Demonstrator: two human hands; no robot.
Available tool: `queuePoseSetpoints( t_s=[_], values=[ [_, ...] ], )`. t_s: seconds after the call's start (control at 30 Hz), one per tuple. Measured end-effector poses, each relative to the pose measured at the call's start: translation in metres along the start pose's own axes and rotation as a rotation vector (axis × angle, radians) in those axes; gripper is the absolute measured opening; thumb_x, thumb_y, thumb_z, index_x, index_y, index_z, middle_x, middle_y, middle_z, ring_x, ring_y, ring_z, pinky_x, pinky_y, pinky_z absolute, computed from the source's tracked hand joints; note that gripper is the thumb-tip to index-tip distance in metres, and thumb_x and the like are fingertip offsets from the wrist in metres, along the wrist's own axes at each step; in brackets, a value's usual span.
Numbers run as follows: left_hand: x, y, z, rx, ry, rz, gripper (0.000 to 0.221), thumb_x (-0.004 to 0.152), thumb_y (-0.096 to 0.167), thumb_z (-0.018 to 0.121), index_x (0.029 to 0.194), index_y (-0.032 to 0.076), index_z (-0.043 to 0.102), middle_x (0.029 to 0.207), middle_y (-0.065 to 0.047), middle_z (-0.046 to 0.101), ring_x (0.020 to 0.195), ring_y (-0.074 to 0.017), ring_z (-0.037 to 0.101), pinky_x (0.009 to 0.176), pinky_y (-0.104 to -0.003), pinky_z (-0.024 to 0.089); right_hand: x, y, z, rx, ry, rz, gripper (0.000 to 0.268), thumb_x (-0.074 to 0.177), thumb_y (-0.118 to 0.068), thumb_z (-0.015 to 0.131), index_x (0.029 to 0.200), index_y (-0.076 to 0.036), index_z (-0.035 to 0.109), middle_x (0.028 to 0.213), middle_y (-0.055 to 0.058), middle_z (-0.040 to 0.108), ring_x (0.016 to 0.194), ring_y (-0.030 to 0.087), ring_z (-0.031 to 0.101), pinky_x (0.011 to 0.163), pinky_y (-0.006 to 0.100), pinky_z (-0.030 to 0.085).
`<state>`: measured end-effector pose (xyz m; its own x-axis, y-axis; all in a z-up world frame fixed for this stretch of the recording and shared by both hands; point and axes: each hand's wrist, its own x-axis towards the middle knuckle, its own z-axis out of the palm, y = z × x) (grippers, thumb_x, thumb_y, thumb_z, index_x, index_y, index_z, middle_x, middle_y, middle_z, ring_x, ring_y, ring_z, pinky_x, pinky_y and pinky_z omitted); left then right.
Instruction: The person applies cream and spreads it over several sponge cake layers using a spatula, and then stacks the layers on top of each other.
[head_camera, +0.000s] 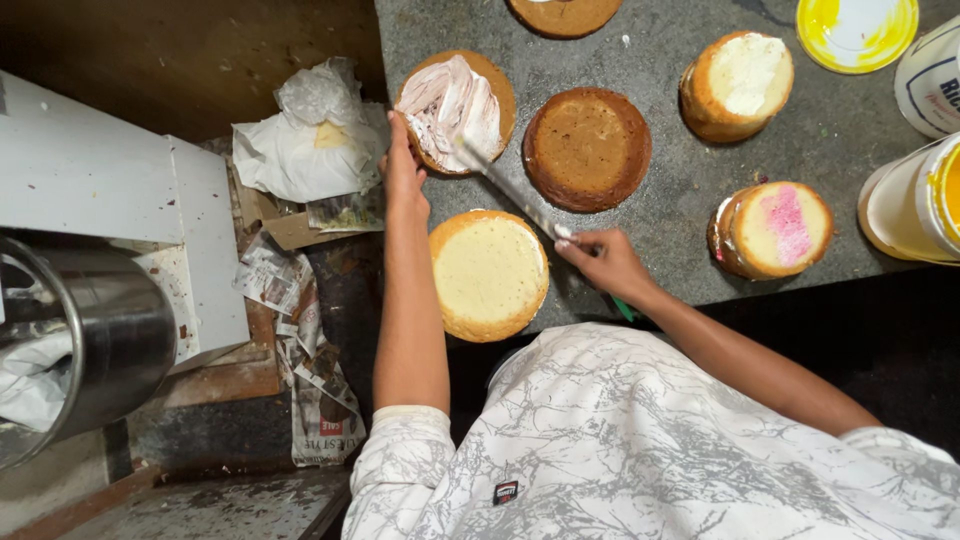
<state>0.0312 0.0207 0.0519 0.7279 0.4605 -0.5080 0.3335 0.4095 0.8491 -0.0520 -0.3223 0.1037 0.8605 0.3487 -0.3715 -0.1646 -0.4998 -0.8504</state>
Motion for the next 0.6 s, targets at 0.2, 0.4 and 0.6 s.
queuePoseSetpoints(
  t_s=[0.2, 0.4, 0.6],
  values=[
    [0.018, -0.025, -0.009, -0.384, -0.151, -0.039, 0.111, 0.083, 0.082, 0.043, 0.158, 0.001, 0.028, 0.159, -0.022, 0.04, 0.147, -0.0356, 0.038, 0.119, -0.053, 0.027, 0.007, -0.007, -0.024, 0.451, -0.225, 0.203, 0.029, 0.095, -0.027, 0.073, 0.099, 0.002, 0.07, 0.061, 0.0, 0.056, 0.044, 0.01, 0.047, 0.036, 0.027, 0.031],
    [0.043, -0.062, -0.013, -0.474, -0.122, -0.001, 0.118, 0.086, 0.084, 0.042, 0.162, 0.001, 0.007, 0.169, -0.022, 0.017, 0.157, -0.0354, 0.017, 0.126, -0.054, 0.012, 0.068, -0.029, 0.002, -0.305, 0.18, -0.33, 0.026, 0.096, -0.025, 0.07, 0.106, -0.003, 0.079, 0.077, 0.011, 0.065, 0.056, 0.019, 0.057, 0.049, 0.037, 0.045],
    [0.051, -0.072, -0.014, -0.499, -0.158, 0.027, 0.117, 0.086, 0.084, 0.039, 0.163, 0.001, 0.006, 0.169, -0.022, 0.016, 0.157, -0.0345, 0.016, 0.125, -0.053, 0.011, 0.058, -0.033, 0.005, -0.543, 0.379, -0.434, 0.024, 0.094, -0.02, 0.07, 0.108, -0.002, 0.077, 0.092, 0.021, 0.069, 0.068, 0.035, 0.068, 0.062, 0.05, 0.055]
  ],
)
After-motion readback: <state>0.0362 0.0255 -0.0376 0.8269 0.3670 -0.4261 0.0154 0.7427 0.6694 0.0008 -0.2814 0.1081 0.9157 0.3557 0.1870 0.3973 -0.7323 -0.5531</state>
